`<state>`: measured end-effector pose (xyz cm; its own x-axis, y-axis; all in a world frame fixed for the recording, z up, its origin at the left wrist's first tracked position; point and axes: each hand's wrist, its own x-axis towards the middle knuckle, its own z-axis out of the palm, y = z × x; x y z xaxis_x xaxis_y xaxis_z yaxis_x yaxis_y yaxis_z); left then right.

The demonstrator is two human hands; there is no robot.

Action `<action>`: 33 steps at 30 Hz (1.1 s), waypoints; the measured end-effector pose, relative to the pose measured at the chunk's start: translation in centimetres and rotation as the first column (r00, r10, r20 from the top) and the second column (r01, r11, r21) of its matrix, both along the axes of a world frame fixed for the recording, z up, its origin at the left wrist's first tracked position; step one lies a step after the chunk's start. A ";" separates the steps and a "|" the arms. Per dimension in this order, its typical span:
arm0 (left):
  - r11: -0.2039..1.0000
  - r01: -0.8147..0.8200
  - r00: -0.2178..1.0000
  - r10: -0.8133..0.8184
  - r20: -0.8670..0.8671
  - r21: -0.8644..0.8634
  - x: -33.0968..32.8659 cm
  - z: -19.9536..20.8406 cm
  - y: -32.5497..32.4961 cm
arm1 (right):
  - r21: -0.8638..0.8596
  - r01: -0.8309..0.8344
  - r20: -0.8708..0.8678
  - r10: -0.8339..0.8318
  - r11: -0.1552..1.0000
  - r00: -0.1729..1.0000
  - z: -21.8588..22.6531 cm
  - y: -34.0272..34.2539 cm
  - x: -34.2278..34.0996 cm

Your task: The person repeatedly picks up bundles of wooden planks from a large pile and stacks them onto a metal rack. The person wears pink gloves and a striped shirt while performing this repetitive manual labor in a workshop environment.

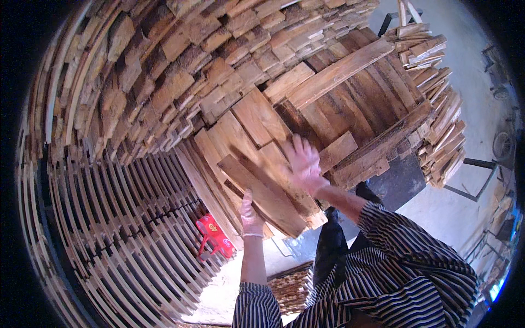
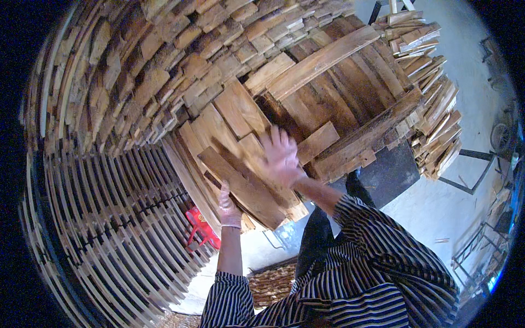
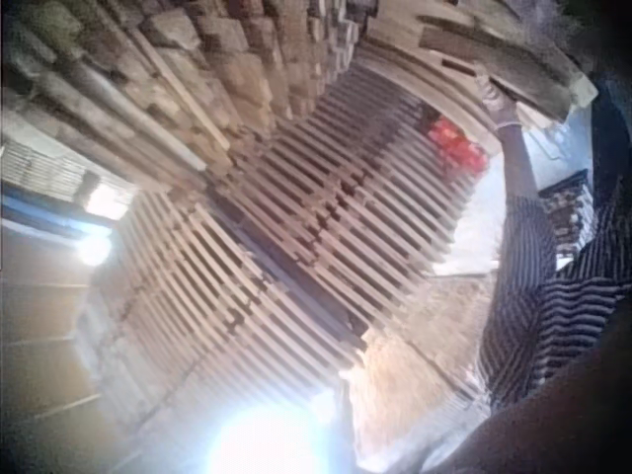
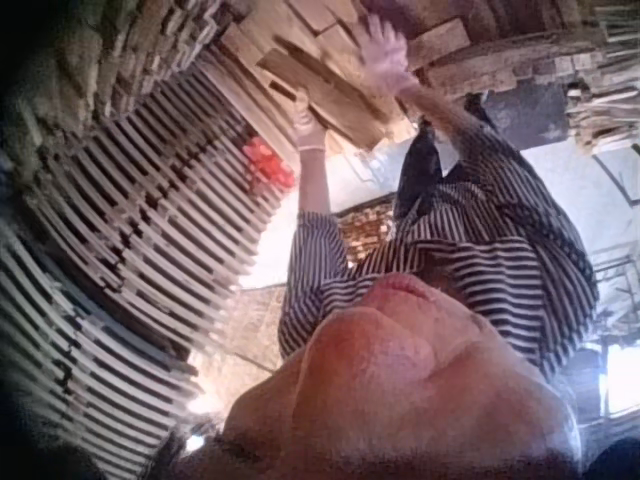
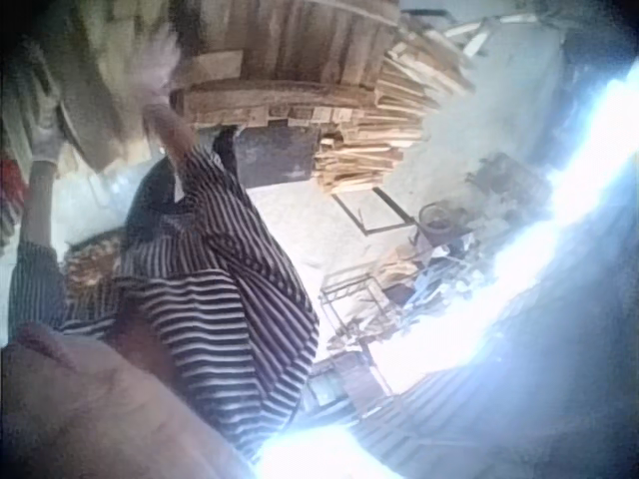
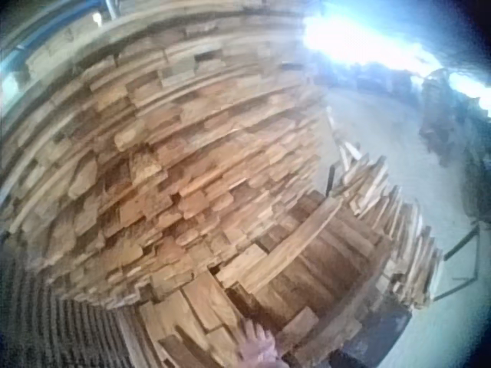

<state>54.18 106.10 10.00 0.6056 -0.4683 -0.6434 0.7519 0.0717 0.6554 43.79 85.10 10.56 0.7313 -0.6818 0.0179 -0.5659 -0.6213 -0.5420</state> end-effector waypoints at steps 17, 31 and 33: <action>0.898 0.251 0.963 -0.269 0.001 -0.360 3.9 -1.3 -7.1 | 0.131 -0.035 -0.022 0.038 0.991 0.999 -2.5 -5.1 4.7; 0.698 0.237 0.447 -0.696 0.561 0.676 6.9 0.3 -4.9 | 0.354 -0.154 0.450 -0.024 0.923 0.893 -0.1 -4.9 -7.8; 0.343 -0.048 0.434 -0.838 0.329 0.938 7.1 -1.0 -4.4 | 0.371 -0.069 0.335 -0.064 0.926 0.940 1.4 -5.3 -14.0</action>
